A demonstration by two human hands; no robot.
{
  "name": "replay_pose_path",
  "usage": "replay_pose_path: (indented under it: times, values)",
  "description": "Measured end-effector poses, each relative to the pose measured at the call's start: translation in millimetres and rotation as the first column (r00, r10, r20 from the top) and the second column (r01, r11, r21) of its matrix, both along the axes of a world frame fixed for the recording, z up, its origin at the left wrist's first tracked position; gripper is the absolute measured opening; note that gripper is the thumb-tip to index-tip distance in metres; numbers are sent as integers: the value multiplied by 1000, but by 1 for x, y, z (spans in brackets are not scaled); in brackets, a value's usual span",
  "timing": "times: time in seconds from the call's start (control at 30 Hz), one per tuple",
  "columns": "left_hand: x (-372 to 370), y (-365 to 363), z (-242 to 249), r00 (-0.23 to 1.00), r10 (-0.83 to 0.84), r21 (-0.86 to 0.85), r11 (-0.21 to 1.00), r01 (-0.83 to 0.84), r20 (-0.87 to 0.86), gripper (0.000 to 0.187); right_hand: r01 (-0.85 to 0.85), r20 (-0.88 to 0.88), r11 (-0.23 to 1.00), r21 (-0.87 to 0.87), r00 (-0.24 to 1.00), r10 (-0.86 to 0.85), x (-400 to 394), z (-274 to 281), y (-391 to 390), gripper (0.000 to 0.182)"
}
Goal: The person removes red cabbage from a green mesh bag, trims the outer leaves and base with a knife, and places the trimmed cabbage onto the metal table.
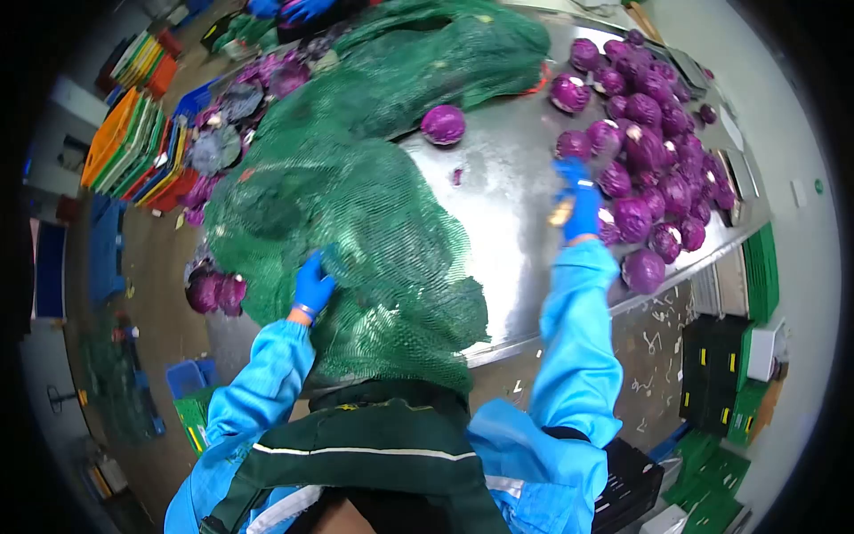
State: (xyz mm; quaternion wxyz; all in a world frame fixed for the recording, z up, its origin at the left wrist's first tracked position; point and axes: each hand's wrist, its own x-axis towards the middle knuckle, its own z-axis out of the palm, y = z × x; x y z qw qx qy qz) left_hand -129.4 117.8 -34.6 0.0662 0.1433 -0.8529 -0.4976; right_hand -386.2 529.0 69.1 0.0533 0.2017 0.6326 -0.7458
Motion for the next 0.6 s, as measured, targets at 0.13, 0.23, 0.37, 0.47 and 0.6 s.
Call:
replay_pose_path:
  times: [0.13,0.23,0.37,0.47,0.6]
  values:
    - [-116,20,-11,973,158,-133,982,-137,168,62,-500,-260,848,179,807,530,27,-62,-86,30]
    - [-176,31,-6,985,-159,-154,977,147,-70,58,-566,-156,713,414,727,669,82,-87,-121,67]
    - [-199,17,-60,971,-237,-688,711,146,-39,55,-508,-63,708,491,790,610,96,-79,-129,42]
    - [-161,23,-30,987,0,-319,946,-52,-161,50,-371,-63,798,476,890,452,94,-103,-128,31]
    - [-101,-16,-75,951,310,613,753,-238,-12,33,-225,-260,932,283,918,300,79,-108,-103,20]
